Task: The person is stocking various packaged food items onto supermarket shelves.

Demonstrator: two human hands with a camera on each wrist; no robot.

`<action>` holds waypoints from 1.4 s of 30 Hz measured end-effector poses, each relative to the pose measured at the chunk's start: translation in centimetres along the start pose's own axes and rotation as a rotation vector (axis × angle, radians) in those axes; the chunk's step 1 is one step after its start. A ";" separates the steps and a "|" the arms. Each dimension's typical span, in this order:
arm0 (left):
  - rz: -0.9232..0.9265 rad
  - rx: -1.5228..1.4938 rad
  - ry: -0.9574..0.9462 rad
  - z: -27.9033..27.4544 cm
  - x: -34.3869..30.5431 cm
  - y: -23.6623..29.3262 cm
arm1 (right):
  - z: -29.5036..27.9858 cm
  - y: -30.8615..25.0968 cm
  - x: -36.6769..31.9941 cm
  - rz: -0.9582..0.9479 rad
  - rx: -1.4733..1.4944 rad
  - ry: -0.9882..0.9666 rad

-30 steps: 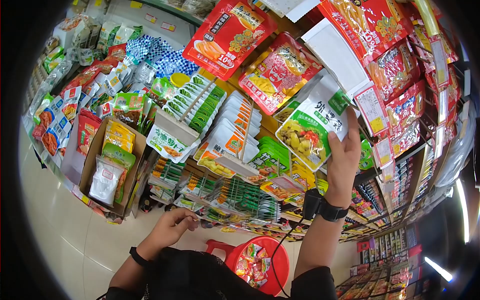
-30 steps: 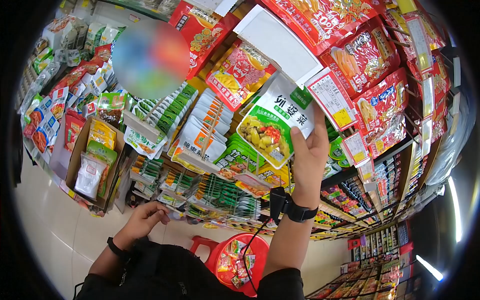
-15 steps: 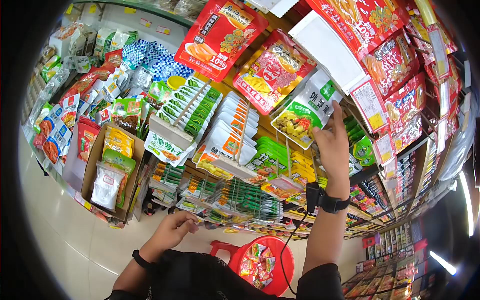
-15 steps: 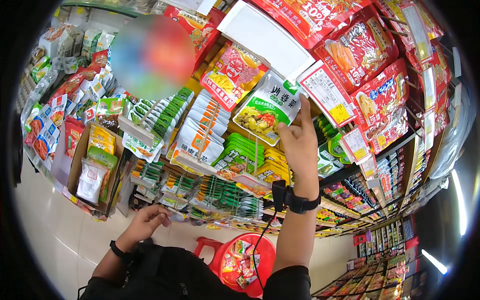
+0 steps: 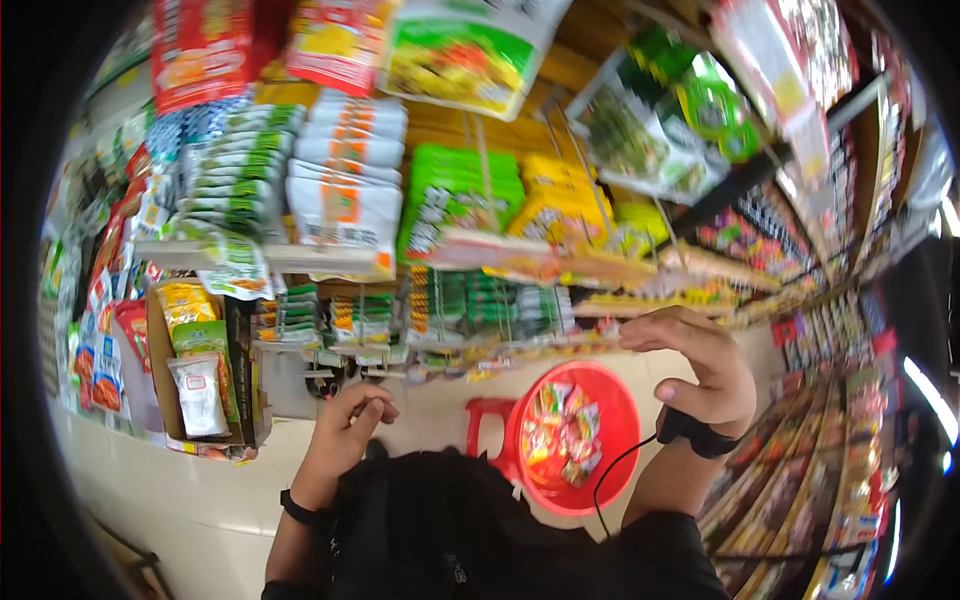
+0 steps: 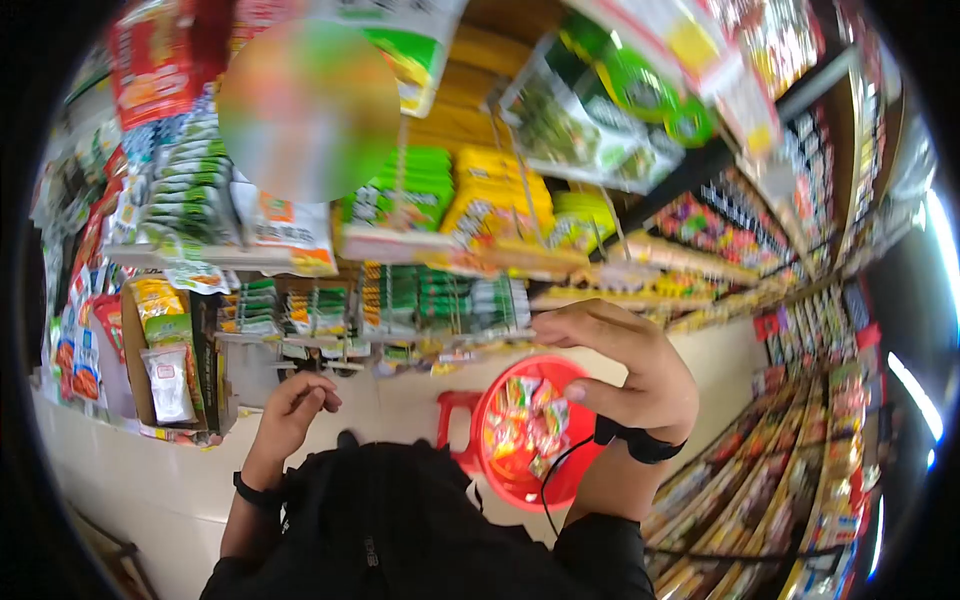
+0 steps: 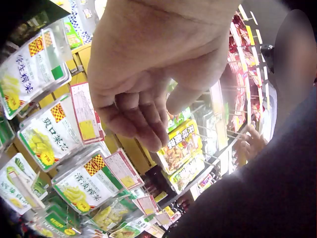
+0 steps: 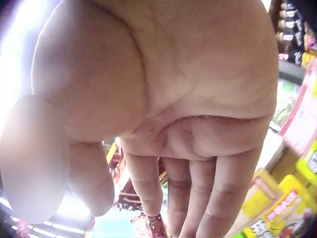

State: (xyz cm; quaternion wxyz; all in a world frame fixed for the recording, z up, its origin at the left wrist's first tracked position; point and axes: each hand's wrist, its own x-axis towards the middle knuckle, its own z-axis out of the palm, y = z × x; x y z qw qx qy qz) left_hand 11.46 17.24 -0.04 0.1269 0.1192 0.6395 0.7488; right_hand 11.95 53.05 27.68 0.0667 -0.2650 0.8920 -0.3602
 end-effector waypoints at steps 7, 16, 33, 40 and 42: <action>-0.148 0.139 -0.105 5.5 2.1 0.9 | 4.9 15.4 -14.4 0.398 0.482 0.647; -0.229 0.397 -0.273 16.0 6.0 1.6 | 26.2 39.0 -32.0 1.284 0.966 0.861; -0.359 0.805 -0.280 25.2 9.1 2.3 | 36.8 54.2 -29.6 1.336 1.313 0.992; -0.385 0.837 -0.153 25.0 8.0 2.1 | 38.4 57.5 -25.0 1.340 1.523 0.988; -0.402 0.880 -0.130 24.9 7.7 2.4 | 39.1 58.1 -24.5 1.284 1.610 1.080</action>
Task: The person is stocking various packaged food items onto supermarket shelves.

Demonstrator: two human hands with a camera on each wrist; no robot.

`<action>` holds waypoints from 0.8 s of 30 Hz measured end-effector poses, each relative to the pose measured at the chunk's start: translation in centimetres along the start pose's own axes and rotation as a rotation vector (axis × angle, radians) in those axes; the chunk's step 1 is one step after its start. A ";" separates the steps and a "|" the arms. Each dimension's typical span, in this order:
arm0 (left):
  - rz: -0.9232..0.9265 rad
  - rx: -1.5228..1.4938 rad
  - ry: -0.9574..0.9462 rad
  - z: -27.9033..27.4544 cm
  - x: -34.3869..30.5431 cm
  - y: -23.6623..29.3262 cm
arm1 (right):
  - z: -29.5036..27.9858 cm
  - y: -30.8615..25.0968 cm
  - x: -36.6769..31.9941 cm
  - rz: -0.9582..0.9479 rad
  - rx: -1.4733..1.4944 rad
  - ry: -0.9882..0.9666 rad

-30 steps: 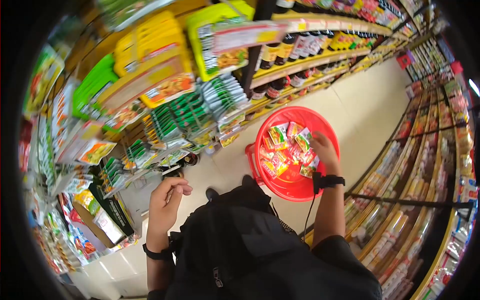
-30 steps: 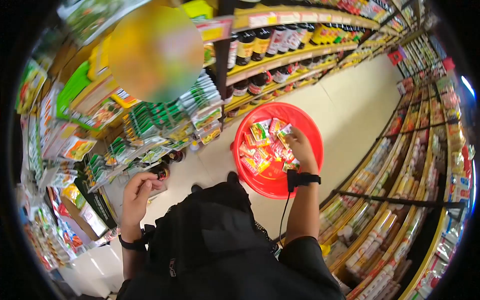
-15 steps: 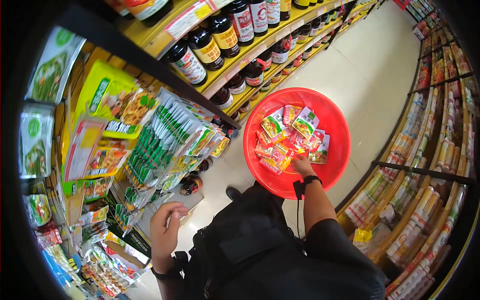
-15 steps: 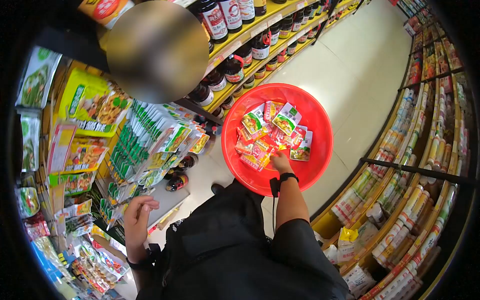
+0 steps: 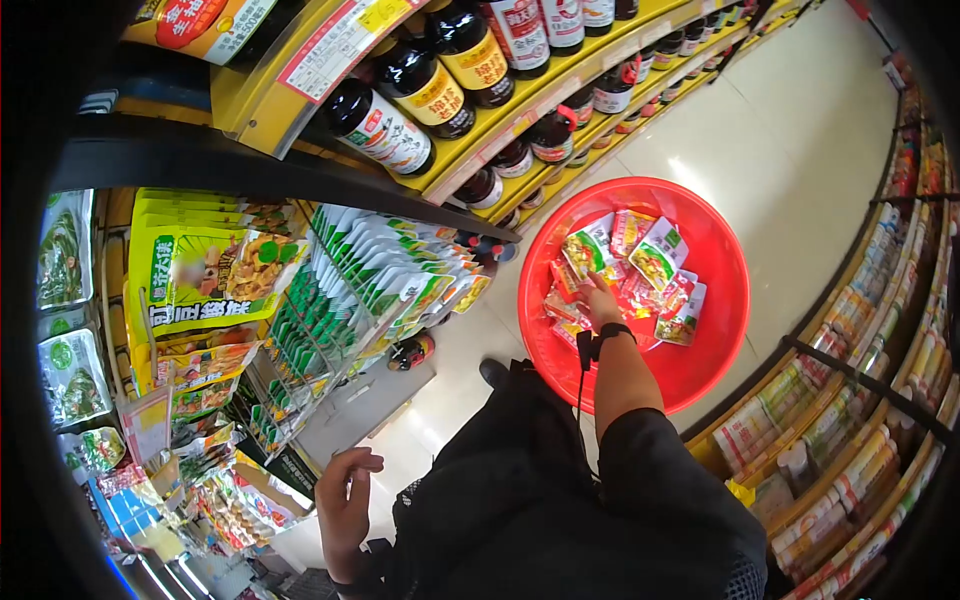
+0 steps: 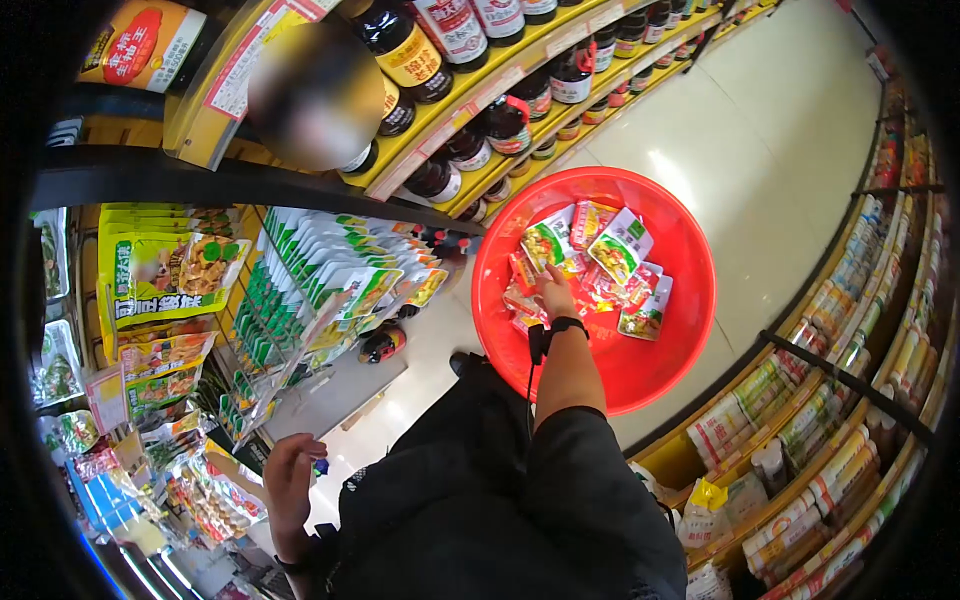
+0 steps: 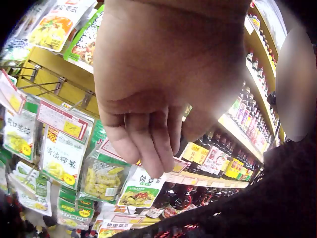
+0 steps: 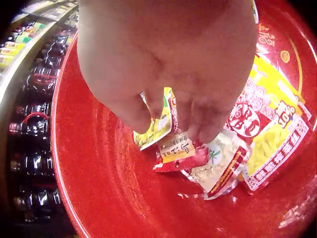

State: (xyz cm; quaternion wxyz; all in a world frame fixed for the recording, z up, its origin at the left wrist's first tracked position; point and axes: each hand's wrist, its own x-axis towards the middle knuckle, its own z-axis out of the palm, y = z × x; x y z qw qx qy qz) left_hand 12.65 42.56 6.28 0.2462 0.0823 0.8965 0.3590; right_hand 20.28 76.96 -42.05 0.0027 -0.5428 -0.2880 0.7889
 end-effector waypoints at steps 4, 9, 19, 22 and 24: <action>-0.025 -0.013 0.050 0.1 -0.7 -0.2 | 1.1 -0.2 1.4 0.002 0.177 -0.025; -0.024 -0.053 0.076 0.3 -2.0 -0.1 | 2.7 -0.9 2.7 -0.237 0.239 -0.014; 0.041 -0.087 -0.021 0.1 -2.6 -0.1 | 2.5 -3.9 -0.4 -0.575 -0.072 0.168; 0.136 -0.021 -0.084 0.2 -1.4 0.2 | 2.9 -6.5 -4.7 -0.625 -0.056 0.074; 0.173 0.001 -0.104 0.5 -0.5 0.5 | 3.7 -8.4 -8.8 -0.683 0.001 0.007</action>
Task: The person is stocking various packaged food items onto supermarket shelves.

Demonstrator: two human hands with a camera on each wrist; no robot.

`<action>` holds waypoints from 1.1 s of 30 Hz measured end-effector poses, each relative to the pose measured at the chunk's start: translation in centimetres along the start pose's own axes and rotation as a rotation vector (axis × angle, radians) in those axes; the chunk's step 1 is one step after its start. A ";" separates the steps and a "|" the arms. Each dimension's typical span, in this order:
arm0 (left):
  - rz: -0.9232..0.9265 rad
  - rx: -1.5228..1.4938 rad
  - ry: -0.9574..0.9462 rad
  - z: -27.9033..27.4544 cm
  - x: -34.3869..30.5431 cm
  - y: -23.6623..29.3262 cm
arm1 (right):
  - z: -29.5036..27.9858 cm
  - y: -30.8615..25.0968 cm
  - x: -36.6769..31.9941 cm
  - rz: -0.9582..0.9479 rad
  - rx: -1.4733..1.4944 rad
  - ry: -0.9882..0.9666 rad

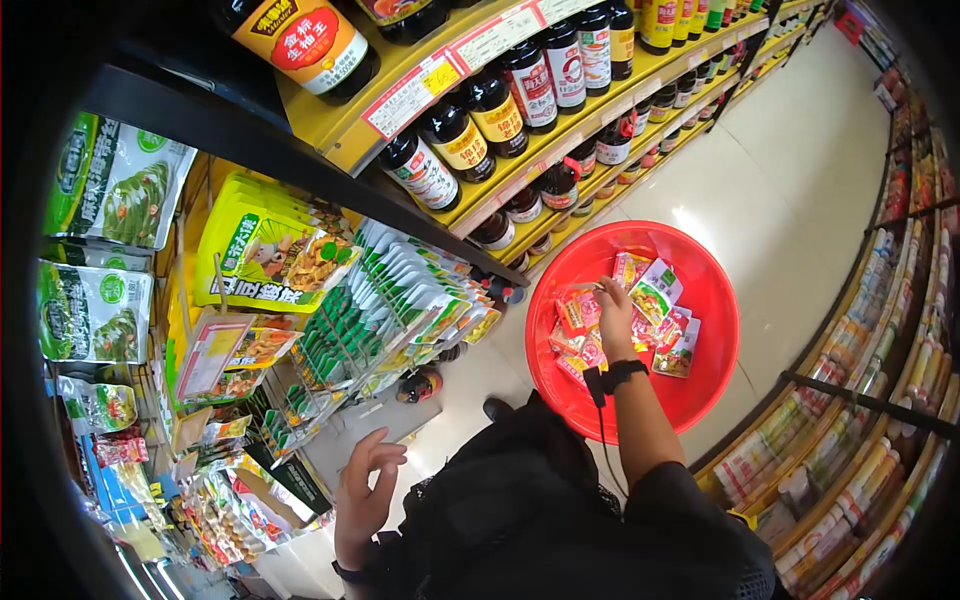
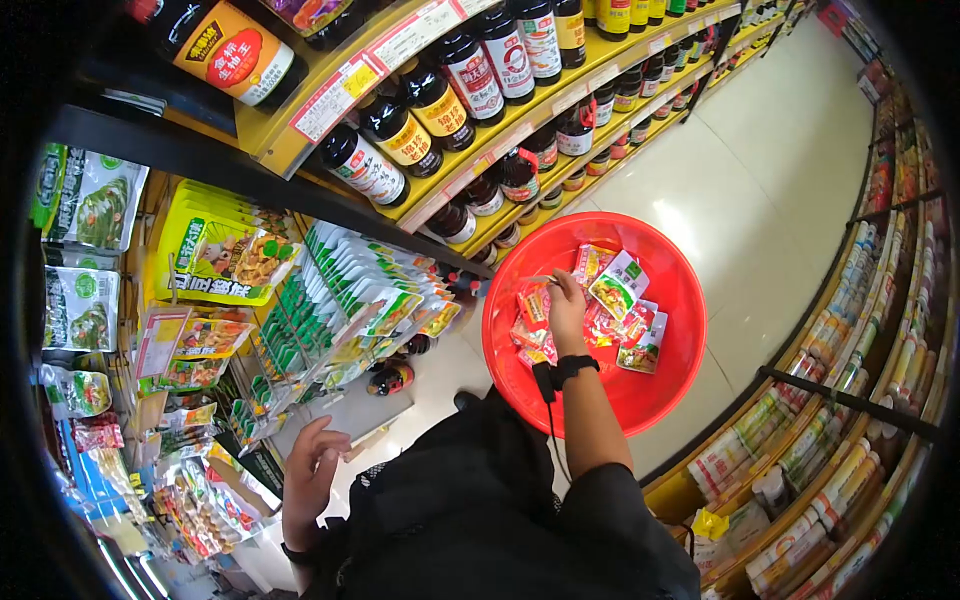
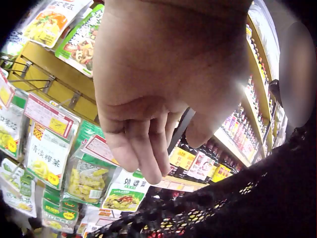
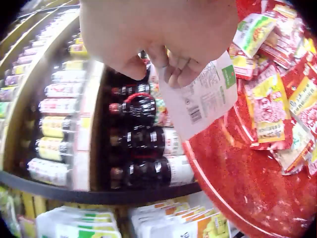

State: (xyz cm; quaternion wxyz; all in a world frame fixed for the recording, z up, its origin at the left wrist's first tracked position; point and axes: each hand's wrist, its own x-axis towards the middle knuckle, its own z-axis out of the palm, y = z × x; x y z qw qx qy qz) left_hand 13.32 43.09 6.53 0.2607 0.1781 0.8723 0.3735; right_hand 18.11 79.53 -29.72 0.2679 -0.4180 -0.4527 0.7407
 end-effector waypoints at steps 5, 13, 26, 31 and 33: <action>-0.041 -0.193 -0.213 0.7 3.0 -1.4 | 2.1 -13.0 -6.6 -0.217 -0.019 -0.229; 0.002 -0.592 -0.478 3.0 6.7 -1.3 | 5.6 -24.9 -16.5 -0.381 0.478 -0.805; 0.066 -0.808 -0.084 0.2 1.0 1.0 | 10.6 -23.5 -17.8 -0.312 -0.018 -1.394; 0.083 -0.695 0.104 0.4 0.1 1.9 | 13.0 -24.4 -18.2 -0.421 -0.124 -1.519; 0.083 -0.704 0.161 0.3 -0.4 2.1 | 13.6 -24.5 -18.7 -0.426 -0.134 -1.549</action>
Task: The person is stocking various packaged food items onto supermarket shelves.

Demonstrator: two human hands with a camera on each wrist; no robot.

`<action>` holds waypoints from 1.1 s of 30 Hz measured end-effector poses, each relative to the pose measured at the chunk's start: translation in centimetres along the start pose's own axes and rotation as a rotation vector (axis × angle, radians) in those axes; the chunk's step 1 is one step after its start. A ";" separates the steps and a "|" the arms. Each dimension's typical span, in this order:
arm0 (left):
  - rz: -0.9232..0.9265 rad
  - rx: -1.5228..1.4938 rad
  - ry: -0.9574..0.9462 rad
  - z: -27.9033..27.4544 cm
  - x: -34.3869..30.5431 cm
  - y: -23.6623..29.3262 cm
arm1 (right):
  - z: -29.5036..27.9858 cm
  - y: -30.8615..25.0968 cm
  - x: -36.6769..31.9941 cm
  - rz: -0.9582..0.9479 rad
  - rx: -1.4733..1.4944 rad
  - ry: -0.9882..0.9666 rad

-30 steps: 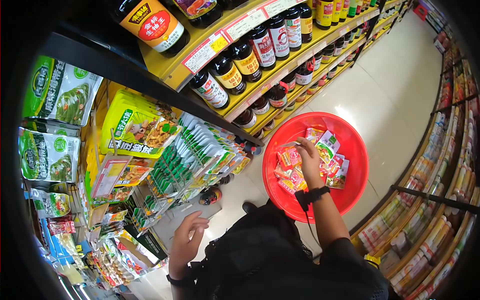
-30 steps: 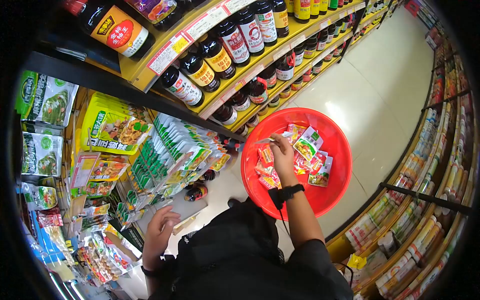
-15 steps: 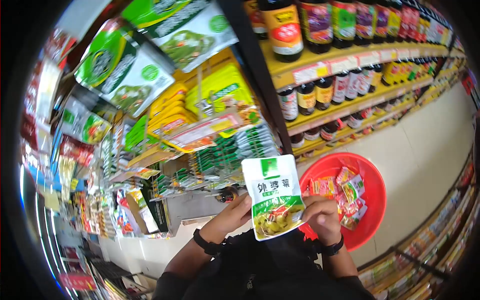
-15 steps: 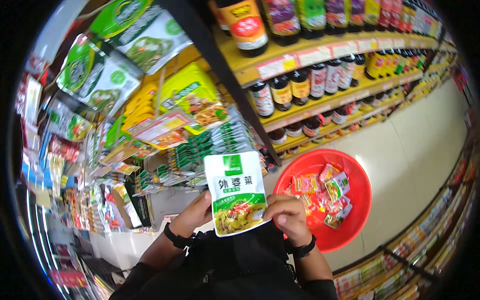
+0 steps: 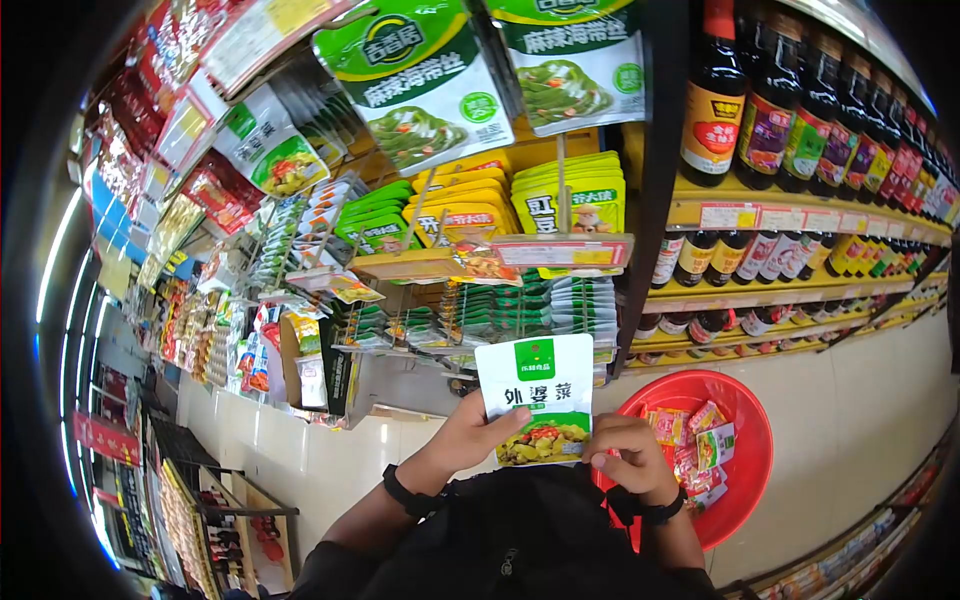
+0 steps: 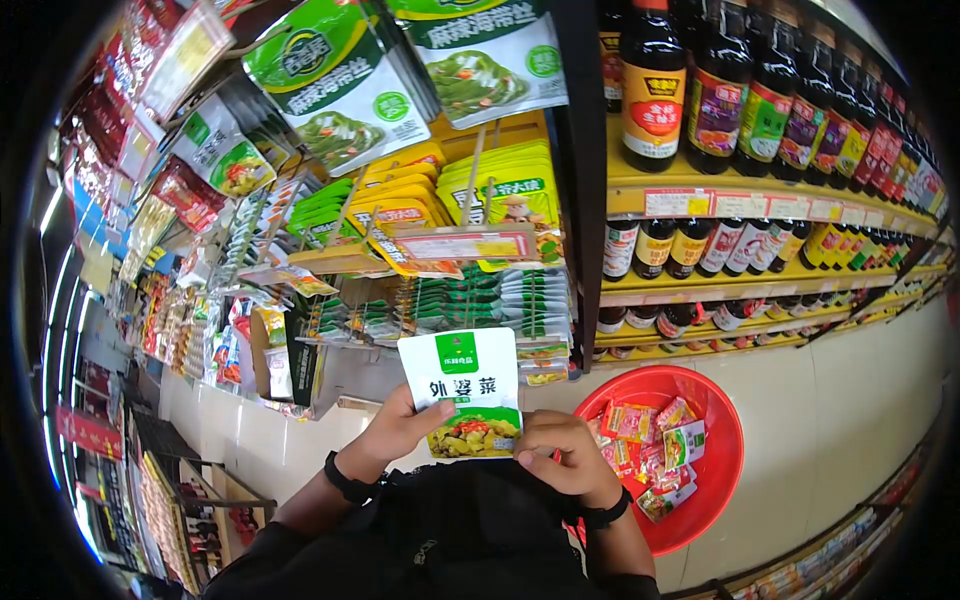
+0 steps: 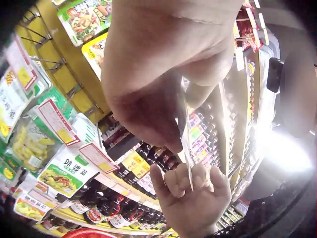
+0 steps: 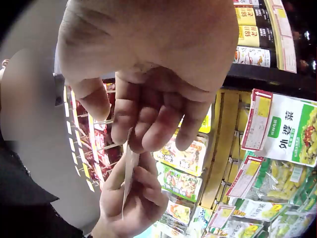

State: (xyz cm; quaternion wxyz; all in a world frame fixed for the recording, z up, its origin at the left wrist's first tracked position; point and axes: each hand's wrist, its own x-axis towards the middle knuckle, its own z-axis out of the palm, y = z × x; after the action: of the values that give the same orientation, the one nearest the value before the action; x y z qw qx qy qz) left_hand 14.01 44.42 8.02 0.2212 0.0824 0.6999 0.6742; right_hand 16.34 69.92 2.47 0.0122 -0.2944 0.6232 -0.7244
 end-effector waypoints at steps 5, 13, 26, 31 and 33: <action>0.036 -0.031 0.057 -0.6 -0.7 0.0 | 0.6 0.3 0.4 0.061 -0.010 -0.042; 0.102 -0.034 0.115 -1.1 -1.7 -1.0 | 1.8 0.5 0.9 0.083 -0.021 0.022; 0.174 0.237 -0.105 -7.7 -2.3 -1.3 | 7.8 -0.5 4.0 0.086 -0.131 0.042; 0.306 0.271 -0.130 -11.8 -2.6 -3.3 | 11.3 -0.5 6.2 0.195 -0.255 -0.058; 0.350 0.241 -0.116 -13.5 -3.1 -3.1 | 13.2 -1.5 7.3 0.317 -0.275 -0.077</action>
State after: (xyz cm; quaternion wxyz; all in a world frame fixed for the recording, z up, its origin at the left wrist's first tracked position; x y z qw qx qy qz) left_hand 11.67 30.65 5.49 0.1293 0.2673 0.7365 0.6077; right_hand 16.66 55.66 7.54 0.1096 -0.2189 0.7537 -0.6099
